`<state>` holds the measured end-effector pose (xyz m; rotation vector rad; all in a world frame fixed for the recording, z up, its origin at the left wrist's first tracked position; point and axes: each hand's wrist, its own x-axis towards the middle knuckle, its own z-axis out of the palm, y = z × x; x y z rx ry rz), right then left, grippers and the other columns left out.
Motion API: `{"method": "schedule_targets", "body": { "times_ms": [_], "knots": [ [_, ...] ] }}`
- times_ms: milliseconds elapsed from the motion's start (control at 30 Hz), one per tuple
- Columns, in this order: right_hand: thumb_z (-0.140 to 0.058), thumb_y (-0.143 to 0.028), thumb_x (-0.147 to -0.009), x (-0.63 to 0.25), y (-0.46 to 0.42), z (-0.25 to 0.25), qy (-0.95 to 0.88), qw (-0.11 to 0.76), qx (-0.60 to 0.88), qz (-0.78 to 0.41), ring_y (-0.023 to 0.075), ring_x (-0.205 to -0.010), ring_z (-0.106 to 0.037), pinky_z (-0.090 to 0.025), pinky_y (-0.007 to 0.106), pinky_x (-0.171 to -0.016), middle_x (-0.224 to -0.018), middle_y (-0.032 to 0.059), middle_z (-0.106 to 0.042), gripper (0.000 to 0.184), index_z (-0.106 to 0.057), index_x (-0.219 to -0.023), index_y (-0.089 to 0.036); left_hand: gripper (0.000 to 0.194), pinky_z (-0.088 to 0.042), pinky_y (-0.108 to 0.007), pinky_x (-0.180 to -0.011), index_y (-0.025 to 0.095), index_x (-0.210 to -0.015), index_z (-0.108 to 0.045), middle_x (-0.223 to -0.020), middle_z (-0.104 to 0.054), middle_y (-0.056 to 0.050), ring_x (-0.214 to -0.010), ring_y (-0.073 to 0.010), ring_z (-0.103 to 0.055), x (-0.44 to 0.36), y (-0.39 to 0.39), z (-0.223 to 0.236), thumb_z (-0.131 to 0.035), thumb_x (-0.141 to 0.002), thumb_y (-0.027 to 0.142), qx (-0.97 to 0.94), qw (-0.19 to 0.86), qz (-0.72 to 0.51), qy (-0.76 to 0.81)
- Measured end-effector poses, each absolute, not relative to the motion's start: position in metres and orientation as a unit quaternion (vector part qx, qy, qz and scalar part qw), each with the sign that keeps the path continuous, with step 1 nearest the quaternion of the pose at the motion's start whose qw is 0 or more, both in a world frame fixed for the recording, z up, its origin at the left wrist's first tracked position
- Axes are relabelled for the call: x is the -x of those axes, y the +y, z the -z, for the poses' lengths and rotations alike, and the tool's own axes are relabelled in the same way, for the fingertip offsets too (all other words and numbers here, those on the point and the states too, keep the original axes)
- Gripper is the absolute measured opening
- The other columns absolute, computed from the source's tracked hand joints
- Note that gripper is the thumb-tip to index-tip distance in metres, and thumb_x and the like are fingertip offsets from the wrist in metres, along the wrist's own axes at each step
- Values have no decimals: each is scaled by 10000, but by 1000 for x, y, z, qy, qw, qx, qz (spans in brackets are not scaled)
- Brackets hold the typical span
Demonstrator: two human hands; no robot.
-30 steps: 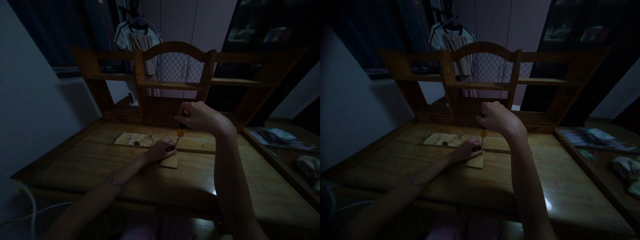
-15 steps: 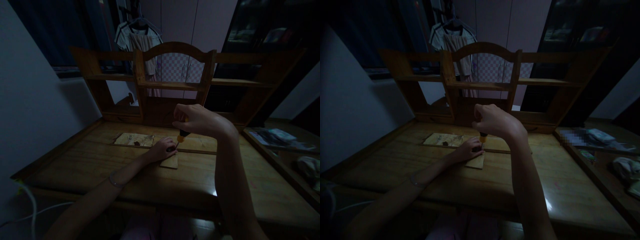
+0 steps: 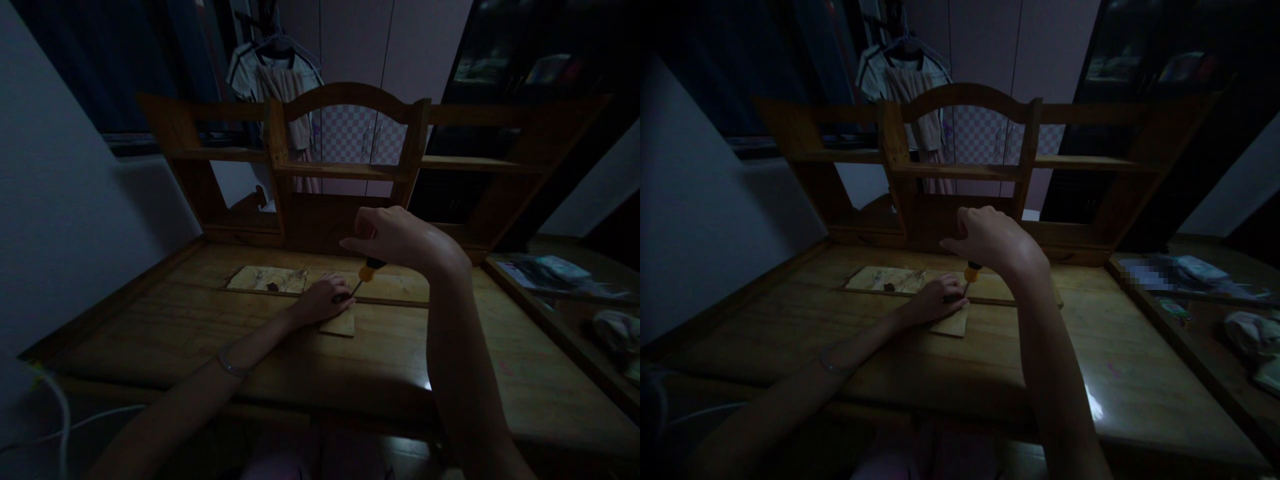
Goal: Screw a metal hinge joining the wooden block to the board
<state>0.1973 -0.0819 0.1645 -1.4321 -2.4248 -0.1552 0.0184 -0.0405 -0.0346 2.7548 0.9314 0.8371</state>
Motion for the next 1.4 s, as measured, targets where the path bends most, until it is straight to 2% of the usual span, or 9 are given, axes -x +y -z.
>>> {"method": "schedule_targets", "body": {
  "times_ms": [267, 433, 567, 733, 933, 1100, 1167, 1300, 1400],
  "knots": [
    [-557, -594, -884, -202, -93, -173, -816, 128, 558, 85, 207, -736, -610, -374, 302, -602, -888, 74, -693, 409, -635, -937, -196, 203, -422, -308, -837, 210, -825, -720, -844, -658, -21, -891, -181, -572, -18, -40, 35, -619, -930, 352, -906, 45, -286, 309],
    [-653, -586, -821, -222, -100, -177, -818, 139, 554, 68, 201, -723, -620, -386, 294, -598, -854, 49, -689, 438, -659, -1033, -204, 199, -429, -339, -890, 222, -825, -730, -857, -680, -18, -899, -187, -590, -17, -36, 40, -629, -922, 363, -903, 52, -297, 306],
    [-716, -414, -804, -229, -105, -180, -851, 159, 499, 36, 174, -746, -628, -389, 266, -604, -849, 11, -687, 325, -667, -1065, -227, 192, -439, -358, -906, 215, -817, -725, -851, -686, -32, -907, -199, -601, -17, -32, 46, -637, -915, 355, -899, 57, -313, 300],
    [-648, -264, -849, -217, -102, -180, -878, 177, 444, 30, 162, -788, -616, -389, 258, -645, -881, 9, -683, 174, -662, -1016, -217, 190, -440, -338, -894, 204, -797, -704, -845, -651, -39, -910, -194, -591, -14, -30, 48, -644, -911, 345, -901, 62, -303, 302],
    [-631, -303, -885, -206, -96, -175, -876, 201, 436, 34, 165, -795, -598, -380, 263, -657, -893, 31, -671, 146, -629, -984, -195, 242, -428, -347, -918, 209, -891, -715, -918, -630, -46, -961, -207, -570, -12, -32, 42, -680, -883, 448, -906, 82, -293, 296],
    [-566, -473, -938, -198, -89, -168, -847, 202, 488, 65, 180, -758, -594, -362, 291, -648, -895, 58, -665, 291, -617, -945, -186, 250, -431, -345, -916, 204, -888, -702, -946, -625, -46, -988, -216, -566, -13, -33, 43, -706, -860, 452, -896, 100, -299, 312],
    [-533, -486, -956, -194, -85, -165, -844, 200, 494, 66, 198, -809, -610, -383, 303, -694, -926, 71, -662, 313, -609, -976, -183, 243, -431, -342, -912, 203, -878, -696, -939, -628, -42, -991, -219, -569, -14, -33, 43, -711, -858, 445, -890, 105, -302, 325],
    [-599, -384, -922, -193, -84, -163, -861, 221, 456, 34, 224, -986, -615, -414, 316, -836, -1071, 76, -636, 291, -574, -1150, -203, 243, -435, -341, -904, 197, -842, -685, -921, -633, -38, -982, -220, -572, -14, -34, 41, -714, -856, 438, -886, 112, -300, 335],
    [-615, -247, -874, -192, -89, -164, -880, 217, 423, -3, 200, -970, -613, -421, 296, -841, -1106, 57, -618, 310, -561, -1179, -236, 221, -440, -354, -924, 205, -847, -698, -939, -643, -41, -1009, -225, -573, -15, -36, 39, -715, -857, 426, -885, 127, -300, 334]
  ]
}}
